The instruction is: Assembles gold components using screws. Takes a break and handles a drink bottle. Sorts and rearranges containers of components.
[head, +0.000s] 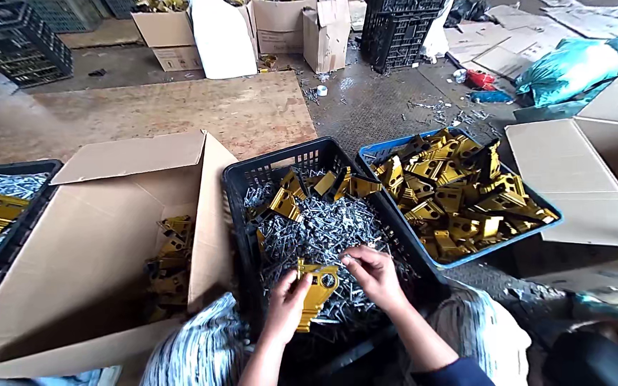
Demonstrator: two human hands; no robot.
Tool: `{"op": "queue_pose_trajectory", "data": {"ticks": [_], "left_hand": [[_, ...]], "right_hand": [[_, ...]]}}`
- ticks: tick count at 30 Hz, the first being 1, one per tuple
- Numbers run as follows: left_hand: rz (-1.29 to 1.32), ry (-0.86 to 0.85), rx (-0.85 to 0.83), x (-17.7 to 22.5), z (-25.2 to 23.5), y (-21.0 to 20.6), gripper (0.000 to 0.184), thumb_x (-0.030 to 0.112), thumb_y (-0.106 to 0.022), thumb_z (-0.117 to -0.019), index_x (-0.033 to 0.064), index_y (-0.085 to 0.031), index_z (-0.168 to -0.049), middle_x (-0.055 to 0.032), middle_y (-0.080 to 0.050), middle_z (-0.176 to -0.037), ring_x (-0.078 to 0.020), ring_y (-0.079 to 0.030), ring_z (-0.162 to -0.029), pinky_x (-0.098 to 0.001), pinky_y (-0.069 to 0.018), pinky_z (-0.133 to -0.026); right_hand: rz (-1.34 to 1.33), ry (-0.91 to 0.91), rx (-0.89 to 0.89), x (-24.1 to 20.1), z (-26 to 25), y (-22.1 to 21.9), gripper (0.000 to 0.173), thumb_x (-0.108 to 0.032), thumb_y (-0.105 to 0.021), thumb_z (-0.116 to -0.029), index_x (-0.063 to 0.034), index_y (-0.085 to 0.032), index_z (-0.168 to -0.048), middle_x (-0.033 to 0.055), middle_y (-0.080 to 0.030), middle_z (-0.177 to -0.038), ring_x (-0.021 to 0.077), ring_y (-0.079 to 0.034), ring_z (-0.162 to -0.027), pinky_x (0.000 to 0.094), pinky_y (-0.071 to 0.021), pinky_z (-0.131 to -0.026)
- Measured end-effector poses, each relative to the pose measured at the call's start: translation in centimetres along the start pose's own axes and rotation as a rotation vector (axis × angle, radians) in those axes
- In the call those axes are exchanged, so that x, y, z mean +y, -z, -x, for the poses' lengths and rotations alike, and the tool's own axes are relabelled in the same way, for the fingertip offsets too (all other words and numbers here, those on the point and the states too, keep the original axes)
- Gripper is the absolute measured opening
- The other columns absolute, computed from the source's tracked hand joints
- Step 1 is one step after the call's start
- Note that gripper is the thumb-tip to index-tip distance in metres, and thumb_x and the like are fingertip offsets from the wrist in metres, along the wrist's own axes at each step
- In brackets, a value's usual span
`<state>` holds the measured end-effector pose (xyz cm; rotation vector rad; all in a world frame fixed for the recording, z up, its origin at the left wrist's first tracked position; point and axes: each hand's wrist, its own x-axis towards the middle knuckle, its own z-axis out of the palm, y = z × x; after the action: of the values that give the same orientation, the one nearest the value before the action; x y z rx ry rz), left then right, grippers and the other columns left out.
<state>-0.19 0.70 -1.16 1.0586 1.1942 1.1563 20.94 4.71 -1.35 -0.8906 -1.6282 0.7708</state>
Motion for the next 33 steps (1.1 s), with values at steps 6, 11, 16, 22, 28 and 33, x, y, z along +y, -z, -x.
{"op": "queue_pose_trajectory", "data": {"ticks": [6, 11, 16, 22, 28, 33], "left_hand": [[-0.149, -0.063, 0.123, -0.6, -0.4, -0.5, 0.032, 0.020, -0.043, -0.1084, -0.0009, -0.068, -0.110, -0.0002, -0.069, -0.094, 0.0004, -0.064, -0.089, -0.0202, -0.0530, -0.085], [-0.182, -0.089, 0.180, -1.3, -0.9, -0.5, 0.029, 0.020, -0.049, -0.1068, 0.0016, -0.071, -0.104, 0.0020, -0.069, -0.087, 0.0005, -0.064, -0.084, -0.0194, -0.0531, -0.080], [-0.194, -0.123, 0.236, -1.0, -1.5, -0.4, 0.025, 0.016, -0.052, -0.1027, 0.0039, -0.070, -0.090, 0.0050, -0.063, -0.074, 0.0004, -0.060, -0.071, -0.0187, -0.0507, -0.069], [0.241, -0.024, -0.125, -0.7, -0.3, -0.7, 0.030, 0.028, -0.047, -0.1054, 0.0112, -0.072, -0.102, 0.0037, -0.075, -0.096, -0.0050, -0.071, -0.092, -0.0275, -0.0595, -0.087], [0.200, -0.047, -0.247, -1.7, -1.1, -0.5, 0.039, 0.037, -0.044, -0.1088, 0.0107, -0.072, -0.113, 0.0019, -0.075, -0.103, -0.0060, -0.071, -0.095, -0.0278, -0.0591, -0.088], [-0.223, -0.031, -0.090, -1.2, -1.5, 0.4, 0.060, 0.025, -0.070, -0.0936, -0.0023, -0.050, -0.143, -0.0132, -0.067, -0.127, -0.0176, -0.068, -0.113, -0.0343, -0.0576, -0.096]], "right_hand": [[0.120, 0.124, 0.033, 1.4, 1.3, -2.0, 0.023, -0.018, -0.061, -0.0999, 0.0001, -0.075, -0.099, 0.0044, -0.068, -0.077, 0.0024, -0.058, -0.070, 0.0178, -0.0491, -0.066], [0.341, 0.233, -0.032, 2.5, 1.7, -2.0, 0.029, -0.031, -0.057, -0.1031, -0.0111, -0.078, -0.102, 0.0048, -0.070, -0.078, 0.0147, -0.064, -0.074, 0.0312, -0.0531, -0.073], [0.099, -0.053, -0.195, 2.0, 1.4, -1.3, 0.030, -0.021, -0.055, -0.1031, -0.0104, -0.077, -0.121, 0.0086, -0.070, -0.107, 0.0096, -0.062, -0.101, 0.0254, -0.0512, -0.093], [-0.717, -0.290, -0.453, 0.9, 1.0, -1.0, 0.098, -0.054, -0.076, -0.0860, 0.0043, -0.037, -0.155, 0.0146, -0.042, -0.160, 0.0203, -0.050, -0.140, 0.0386, -0.0469, -0.113], [-0.871, -0.286, -0.288, 0.3, 1.5, -2.7, 0.113, -0.022, -0.087, -0.0758, -0.0021, -0.011, -0.158, 0.0117, -0.062, -0.134, 0.0215, -0.066, -0.117, 0.0421, -0.0556, -0.101], [0.087, 0.017, -0.217, 0.0, 2.2, -2.2, 0.096, -0.037, -0.093, -0.0692, 0.0036, -0.046, -0.143, 0.0198, -0.064, -0.129, 0.0216, -0.067, -0.115, 0.0398, -0.0593, -0.097]]}}
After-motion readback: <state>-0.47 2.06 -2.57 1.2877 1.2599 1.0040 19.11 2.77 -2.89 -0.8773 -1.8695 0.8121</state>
